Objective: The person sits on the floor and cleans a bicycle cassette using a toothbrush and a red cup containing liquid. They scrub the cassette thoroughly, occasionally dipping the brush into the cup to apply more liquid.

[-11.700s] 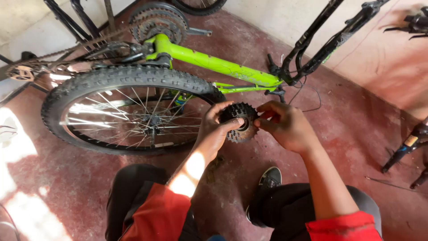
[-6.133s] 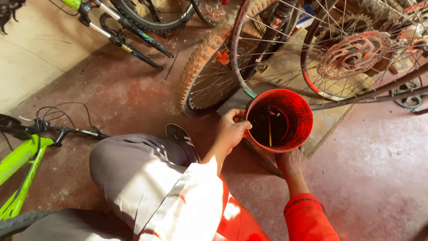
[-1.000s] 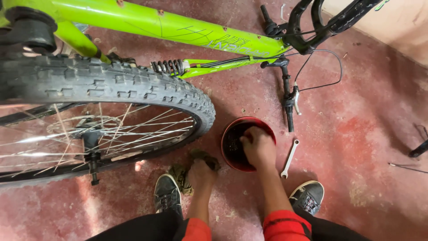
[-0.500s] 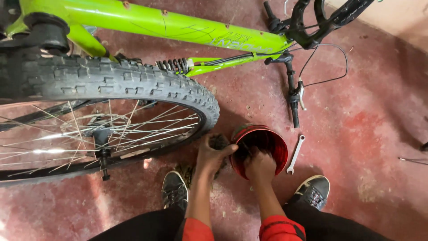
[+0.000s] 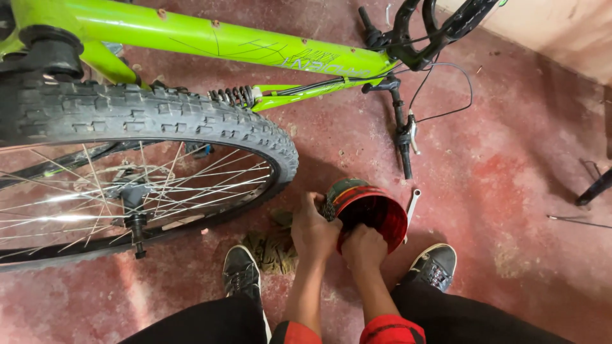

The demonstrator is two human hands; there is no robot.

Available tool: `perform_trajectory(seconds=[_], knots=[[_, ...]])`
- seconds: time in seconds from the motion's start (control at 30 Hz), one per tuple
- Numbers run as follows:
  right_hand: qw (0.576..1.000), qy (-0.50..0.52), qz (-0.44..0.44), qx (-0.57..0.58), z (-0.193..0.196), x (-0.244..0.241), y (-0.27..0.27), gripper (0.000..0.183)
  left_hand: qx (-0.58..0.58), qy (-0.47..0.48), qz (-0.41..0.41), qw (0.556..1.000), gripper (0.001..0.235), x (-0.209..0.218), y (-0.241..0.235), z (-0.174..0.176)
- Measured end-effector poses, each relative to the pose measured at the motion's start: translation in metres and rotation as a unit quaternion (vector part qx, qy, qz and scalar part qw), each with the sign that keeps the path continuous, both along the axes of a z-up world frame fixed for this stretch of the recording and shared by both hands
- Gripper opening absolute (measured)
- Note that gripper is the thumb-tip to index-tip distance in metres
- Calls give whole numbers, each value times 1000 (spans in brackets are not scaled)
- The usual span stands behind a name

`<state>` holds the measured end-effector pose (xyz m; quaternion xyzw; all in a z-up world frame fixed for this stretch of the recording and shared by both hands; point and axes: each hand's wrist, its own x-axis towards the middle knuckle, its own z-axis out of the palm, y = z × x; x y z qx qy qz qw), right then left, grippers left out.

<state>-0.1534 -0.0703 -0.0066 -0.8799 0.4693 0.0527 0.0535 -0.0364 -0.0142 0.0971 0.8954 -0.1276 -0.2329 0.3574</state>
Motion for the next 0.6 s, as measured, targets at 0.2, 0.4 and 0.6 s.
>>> perform_trajectory(seconds=[0.2,0.4,0.6], knots=[[994,-47,-81,58,50,19,-6,26,-36,39,49,997,55,8,7,-2],[975,13,-125,184,28,23,-27,24,7,-8,53,999,54,21,19,-13],[962,57,-71,257,18,-8,-97,41,112,76,71,988,57,7,43,-36]])
